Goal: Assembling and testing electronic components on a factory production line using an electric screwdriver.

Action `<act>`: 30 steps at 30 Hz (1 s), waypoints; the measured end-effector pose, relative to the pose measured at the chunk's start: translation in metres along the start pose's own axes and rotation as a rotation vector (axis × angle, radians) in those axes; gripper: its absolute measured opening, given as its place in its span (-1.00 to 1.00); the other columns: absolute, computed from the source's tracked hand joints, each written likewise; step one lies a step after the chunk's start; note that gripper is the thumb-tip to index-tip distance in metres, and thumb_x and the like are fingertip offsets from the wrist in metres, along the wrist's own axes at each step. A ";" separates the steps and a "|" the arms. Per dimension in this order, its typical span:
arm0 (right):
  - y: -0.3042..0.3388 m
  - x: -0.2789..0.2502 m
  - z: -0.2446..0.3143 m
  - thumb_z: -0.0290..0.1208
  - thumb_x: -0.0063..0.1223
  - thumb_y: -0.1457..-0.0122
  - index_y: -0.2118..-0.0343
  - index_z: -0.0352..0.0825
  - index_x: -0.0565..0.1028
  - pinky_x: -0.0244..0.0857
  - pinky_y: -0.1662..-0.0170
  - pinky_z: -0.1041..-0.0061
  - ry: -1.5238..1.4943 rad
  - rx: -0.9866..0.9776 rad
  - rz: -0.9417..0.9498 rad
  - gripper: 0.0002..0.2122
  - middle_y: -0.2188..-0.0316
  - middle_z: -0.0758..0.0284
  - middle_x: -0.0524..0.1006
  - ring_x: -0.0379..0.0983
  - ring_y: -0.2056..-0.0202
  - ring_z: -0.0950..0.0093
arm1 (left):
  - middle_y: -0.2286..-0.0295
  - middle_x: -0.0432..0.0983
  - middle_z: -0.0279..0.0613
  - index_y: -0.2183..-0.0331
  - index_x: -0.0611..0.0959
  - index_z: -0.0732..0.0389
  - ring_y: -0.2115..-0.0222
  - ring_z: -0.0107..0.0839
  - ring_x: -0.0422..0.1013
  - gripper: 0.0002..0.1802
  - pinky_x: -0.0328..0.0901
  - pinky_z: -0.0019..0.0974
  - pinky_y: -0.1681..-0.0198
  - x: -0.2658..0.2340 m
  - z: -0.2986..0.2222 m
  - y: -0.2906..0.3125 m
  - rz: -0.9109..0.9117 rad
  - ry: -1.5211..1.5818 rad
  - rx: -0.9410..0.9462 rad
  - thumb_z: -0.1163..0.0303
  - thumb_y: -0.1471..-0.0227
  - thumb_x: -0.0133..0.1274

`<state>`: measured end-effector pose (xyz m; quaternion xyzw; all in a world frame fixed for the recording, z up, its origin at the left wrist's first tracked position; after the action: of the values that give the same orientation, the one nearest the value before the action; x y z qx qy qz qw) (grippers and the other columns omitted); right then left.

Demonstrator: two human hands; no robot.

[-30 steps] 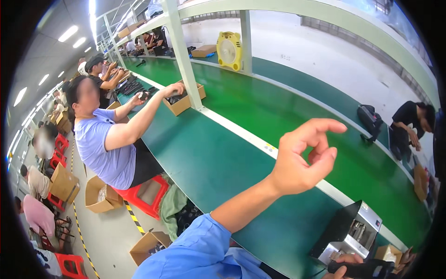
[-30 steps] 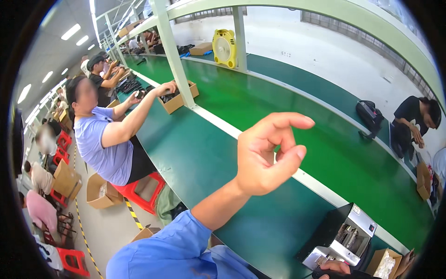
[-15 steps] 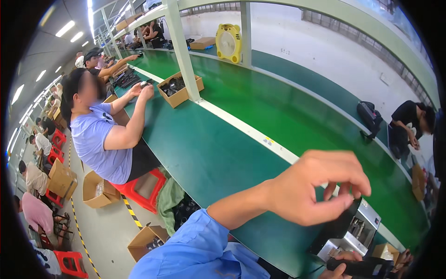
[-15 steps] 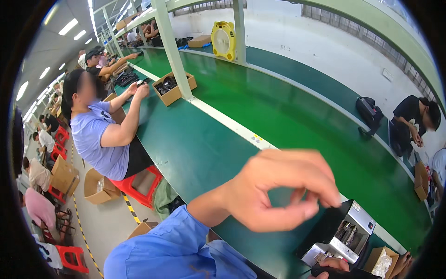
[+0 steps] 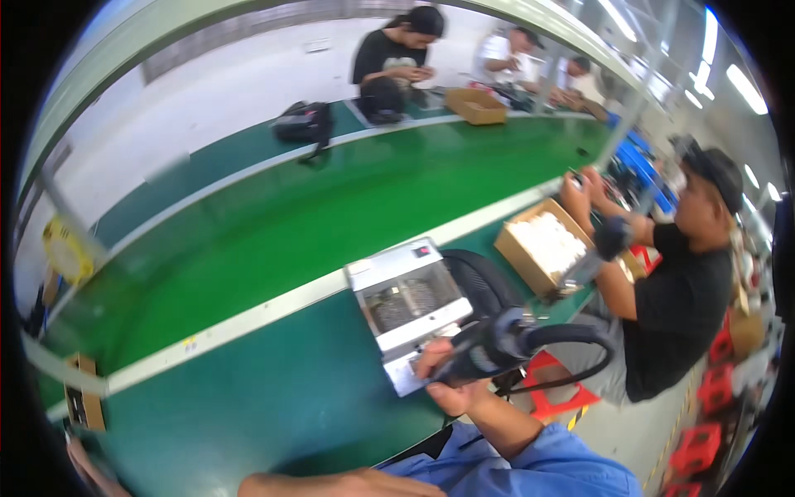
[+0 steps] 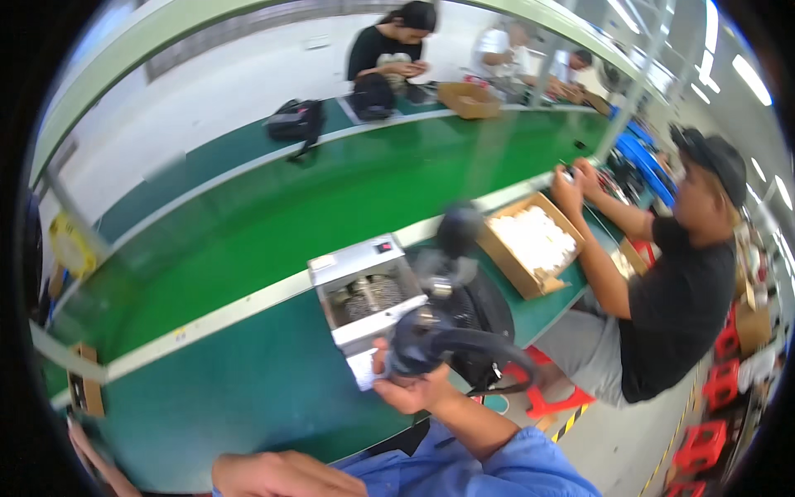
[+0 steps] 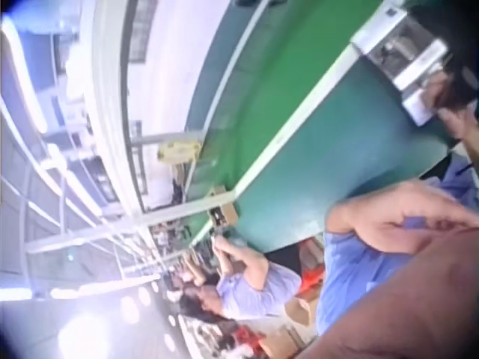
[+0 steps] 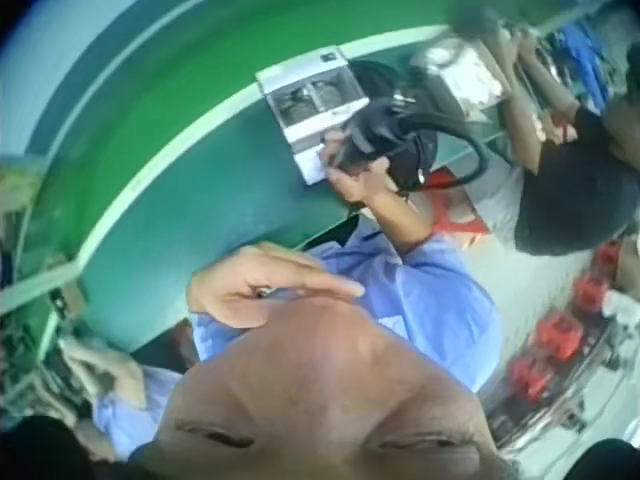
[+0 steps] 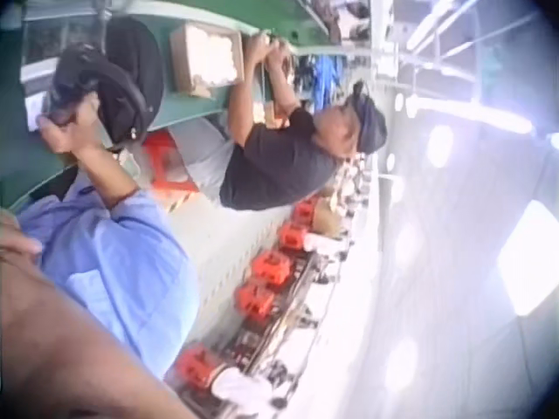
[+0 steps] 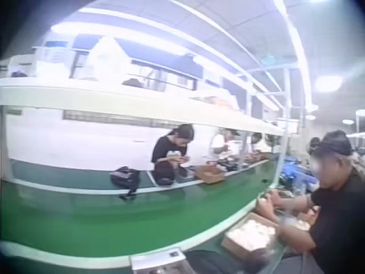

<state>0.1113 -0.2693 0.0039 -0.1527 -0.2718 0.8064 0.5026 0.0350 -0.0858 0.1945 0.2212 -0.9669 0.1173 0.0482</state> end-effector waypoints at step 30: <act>-0.007 -0.003 0.018 -0.53 0.21 0.20 0.29 -0.50 0.47 0.33 0.34 0.49 0.102 -0.104 -0.196 -0.66 0.57 0.35 0.49 0.44 0.50 0.48 | 0.66 0.42 0.05 0.54 0.54 0.39 0.71 -0.23 0.37 -0.83 0.14 -0.40 0.74 0.006 -0.012 0.038 0.018 -0.225 0.682 0.55 -0.05 -0.02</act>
<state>0.1085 -0.2750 0.0230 -0.1922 -0.3010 0.7292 0.5838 0.0136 -0.0522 0.1994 0.2276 -0.8733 0.4085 -0.1364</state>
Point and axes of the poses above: each hand's wrist, its own y-axis away from the middle knuckle, its own x-axis out of the palm, z = x × y, the point moved 1 cm from there along -y, towards the middle knuckle
